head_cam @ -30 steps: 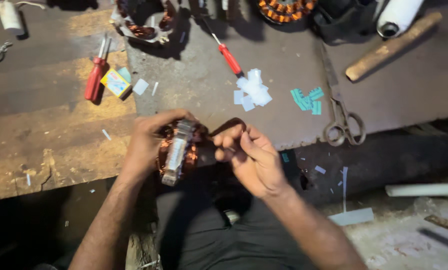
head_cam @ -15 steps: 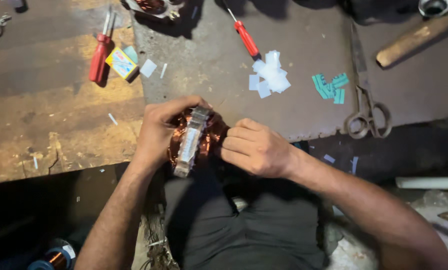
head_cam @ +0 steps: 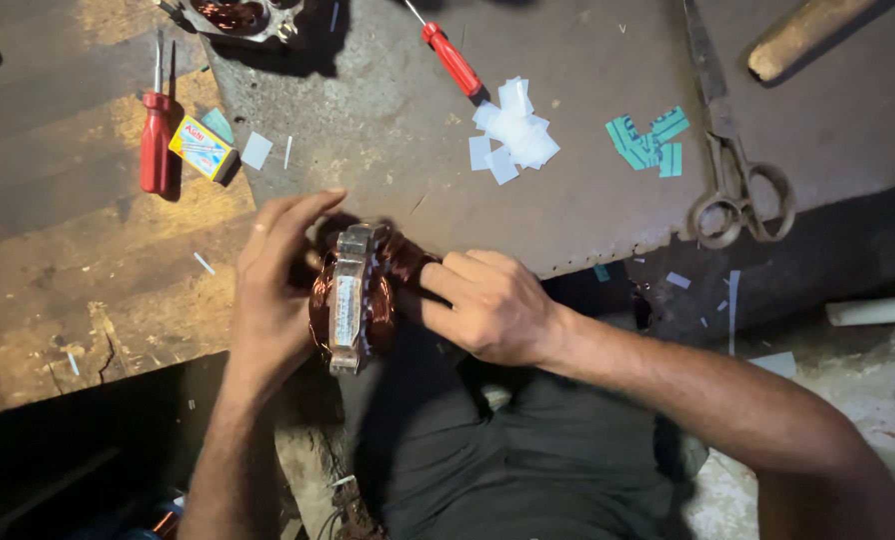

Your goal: The person is repairing a stator by hand on a workshop table. They are placing insulation strips into the slots of the copper coil winding and then inserting copper wire coils into those slots.

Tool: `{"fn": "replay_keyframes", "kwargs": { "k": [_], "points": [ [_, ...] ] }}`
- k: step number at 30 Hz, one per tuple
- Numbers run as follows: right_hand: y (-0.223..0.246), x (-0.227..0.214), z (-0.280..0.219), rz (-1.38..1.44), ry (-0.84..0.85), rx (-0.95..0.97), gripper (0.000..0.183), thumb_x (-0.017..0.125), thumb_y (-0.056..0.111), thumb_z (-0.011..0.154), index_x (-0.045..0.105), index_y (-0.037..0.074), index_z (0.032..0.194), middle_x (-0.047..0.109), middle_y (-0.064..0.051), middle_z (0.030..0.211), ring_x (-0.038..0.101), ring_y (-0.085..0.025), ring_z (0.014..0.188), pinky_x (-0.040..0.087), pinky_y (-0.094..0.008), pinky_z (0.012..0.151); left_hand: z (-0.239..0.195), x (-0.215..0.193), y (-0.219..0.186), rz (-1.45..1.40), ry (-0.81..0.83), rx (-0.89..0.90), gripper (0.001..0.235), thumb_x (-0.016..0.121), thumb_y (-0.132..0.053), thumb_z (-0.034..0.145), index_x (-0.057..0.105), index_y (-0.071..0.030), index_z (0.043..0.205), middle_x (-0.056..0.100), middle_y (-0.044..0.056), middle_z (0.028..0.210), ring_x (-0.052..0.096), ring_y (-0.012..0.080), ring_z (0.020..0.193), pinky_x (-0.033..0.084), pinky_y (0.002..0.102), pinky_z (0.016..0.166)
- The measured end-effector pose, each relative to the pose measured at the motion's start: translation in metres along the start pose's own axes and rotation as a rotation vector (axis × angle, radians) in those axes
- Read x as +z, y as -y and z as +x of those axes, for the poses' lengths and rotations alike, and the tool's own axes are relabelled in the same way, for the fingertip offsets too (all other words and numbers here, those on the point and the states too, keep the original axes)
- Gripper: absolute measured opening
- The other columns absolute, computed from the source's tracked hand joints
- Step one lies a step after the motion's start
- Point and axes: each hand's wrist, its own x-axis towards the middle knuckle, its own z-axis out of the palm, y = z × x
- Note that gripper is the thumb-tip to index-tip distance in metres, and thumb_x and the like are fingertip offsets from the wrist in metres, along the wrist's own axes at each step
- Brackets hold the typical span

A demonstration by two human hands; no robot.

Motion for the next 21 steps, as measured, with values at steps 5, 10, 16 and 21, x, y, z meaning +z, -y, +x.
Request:
{"fn": "replay_keyframes", "kwargs": {
  "k": [5,10,16,21],
  "points": [
    [0.0,-0.001,-0.003,-0.031,0.072,0.042,0.01,0.067,0.013,0.074,0.058,0.009,0.074,0.053,-0.005,0.084,0.056,-0.02,0.073,0.044,-0.036,0.059,-0.006,-0.006,0.007,-0.181,0.141,-0.388,0.061,0.074,0.001,0.081,0.063,-0.009,0.14,0.073,0.007,0.109,0.066,0.0172,0.085,0.055,0.029,0.075],
    [0.001,-0.003,-0.001,-0.099,0.088,0.063,0.008,0.066,0.011,0.074,0.064,0.008,0.082,0.063,-0.009,0.101,0.06,-0.019,0.081,0.05,-0.032,0.062,-0.007,-0.009,0.015,-0.168,0.201,-0.229,0.058,0.073,0.003,0.084,0.06,-0.006,0.14,0.072,0.01,0.126,0.069,0.018,0.116,0.056,0.031,0.098],
    [0.001,-0.004,0.003,-0.127,0.054,0.023,0.015,0.067,0.013,0.075,0.069,0.009,0.089,0.062,-0.007,0.098,0.057,-0.02,0.077,0.046,-0.033,0.06,-0.006,0.001,0.013,-0.216,0.214,-0.244,0.053,0.071,0.003,0.084,0.062,-0.005,0.135,0.072,0.011,0.122,0.07,0.0178,0.111,0.057,0.031,0.097],
    [0.002,-0.009,0.003,-0.024,0.089,0.016,0.012,0.067,0.014,0.071,0.056,0.01,0.069,0.052,-0.005,0.082,0.056,-0.021,0.072,0.044,-0.036,0.058,-0.006,-0.006,0.017,-0.338,0.258,-0.257,0.046,0.068,0.002,0.09,0.063,0.0,0.136,0.071,0.011,0.128,0.068,0.018,0.119,0.054,0.031,0.104]
  ]
}}
